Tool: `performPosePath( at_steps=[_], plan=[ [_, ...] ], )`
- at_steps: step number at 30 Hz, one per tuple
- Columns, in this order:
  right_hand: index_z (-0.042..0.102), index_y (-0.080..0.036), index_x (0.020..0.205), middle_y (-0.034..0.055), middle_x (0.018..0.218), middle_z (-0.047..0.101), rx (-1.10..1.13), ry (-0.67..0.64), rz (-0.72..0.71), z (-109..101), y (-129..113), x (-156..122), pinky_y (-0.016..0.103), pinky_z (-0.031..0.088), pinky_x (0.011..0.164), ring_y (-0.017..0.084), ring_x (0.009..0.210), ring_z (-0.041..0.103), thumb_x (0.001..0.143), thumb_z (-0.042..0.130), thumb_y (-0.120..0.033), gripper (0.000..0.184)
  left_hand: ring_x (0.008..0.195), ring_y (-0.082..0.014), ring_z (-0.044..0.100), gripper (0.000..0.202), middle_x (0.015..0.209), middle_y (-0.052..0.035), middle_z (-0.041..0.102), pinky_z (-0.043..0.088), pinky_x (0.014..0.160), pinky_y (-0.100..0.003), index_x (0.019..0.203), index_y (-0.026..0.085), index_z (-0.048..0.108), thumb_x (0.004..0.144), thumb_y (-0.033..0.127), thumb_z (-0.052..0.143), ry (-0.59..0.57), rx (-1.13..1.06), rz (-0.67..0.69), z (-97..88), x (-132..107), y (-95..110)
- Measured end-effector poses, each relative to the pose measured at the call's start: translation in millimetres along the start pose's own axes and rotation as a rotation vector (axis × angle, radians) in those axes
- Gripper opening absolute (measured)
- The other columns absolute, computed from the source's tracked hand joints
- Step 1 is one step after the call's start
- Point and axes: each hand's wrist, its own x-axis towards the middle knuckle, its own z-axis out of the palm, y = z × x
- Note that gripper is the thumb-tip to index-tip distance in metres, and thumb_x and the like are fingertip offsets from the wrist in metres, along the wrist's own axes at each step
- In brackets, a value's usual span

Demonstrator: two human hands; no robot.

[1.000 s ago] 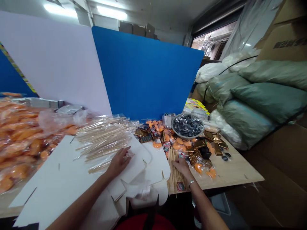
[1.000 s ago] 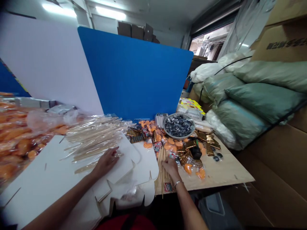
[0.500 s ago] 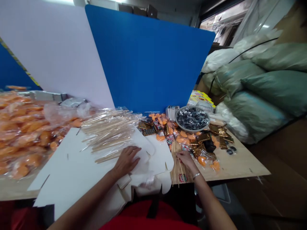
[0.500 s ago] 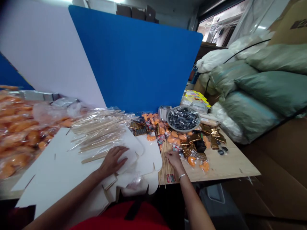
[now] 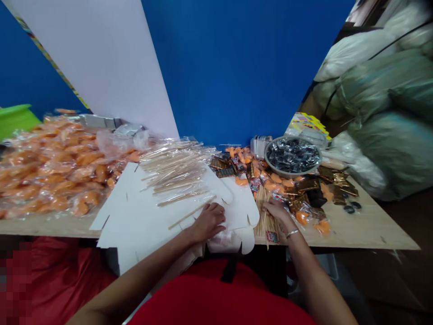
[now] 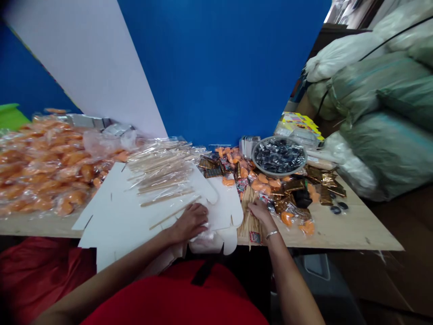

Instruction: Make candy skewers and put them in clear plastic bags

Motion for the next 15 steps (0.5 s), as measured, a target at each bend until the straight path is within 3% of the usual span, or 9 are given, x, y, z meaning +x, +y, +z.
performPosePath(
  at_steps=[3, 9, 12, 15],
  plan=[
    [0.047, -0.019, 0.056, -0.0021, 0.048, 0.047, 0.106, -0.067, 0.024, -3.5, -6.8, -12.5, 0.023, 0.03, 0.042, 0.01, 0.042, 0.042, 0.072, 0.053, -0.031, 0.021, 0.093, -0.0229, 0.05, 0.01, 0.091, -0.0063, 0.063, 0.034, 0.084, -0.04, 0.076, 0.016, 0.062, 0.083, 0.02, 0.057, -0.011, -0.052, -0.051, 5.6, 6.7, -0.9],
    [0.05, -0.018, 0.064, -0.0033, 0.055, 0.048, 0.22, -0.19, -0.042, -16.6, -31.2, -44.1, 0.021, 0.03, 0.042, 0.009, 0.045, 0.041, 0.074, 0.057, -0.051, 0.035, 0.076, -0.0164, 0.053, 0.027, 0.077, -0.004, 0.062, 0.038, 0.081, -0.033, 0.077, 0.017, 0.061, 0.092, 0.028, 0.043, 0.093, -0.308, -0.002, -2.5, -1.9, -18.8],
    [0.052, -0.017, 0.066, -0.0049, 0.056, 0.045, 0.219, -0.29, -0.137, -6.8, -49.1, -58.5, 0.02, 0.028, 0.043, 0.008, 0.046, 0.038, 0.076, 0.057, -0.054, 0.038, 0.073, -0.0167, 0.052, 0.029, 0.072, -0.0038, 0.06, 0.039, 0.079, -0.034, 0.074, 0.017, 0.059, 0.093, 0.03, 0.042, 0.109, -0.306, -0.066, -4.8, -6.6, -14.8],
    [0.049, -0.018, 0.065, -0.0063, 0.053, 0.041, 0.125, -0.388, -0.271, 13.6, -65.6, -68.7, 0.021, 0.027, 0.044, 0.008, 0.046, 0.037, 0.081, 0.054, -0.05, 0.037, 0.089, -0.022, 0.051, 0.018, 0.09, -0.0069, 0.062, 0.037, 0.084, -0.039, 0.08, 0.017, 0.06, 0.086, 0.033, 0.054, 0.05, -0.166, -0.064, -1.9, -5.8, -5.6]
  ],
)
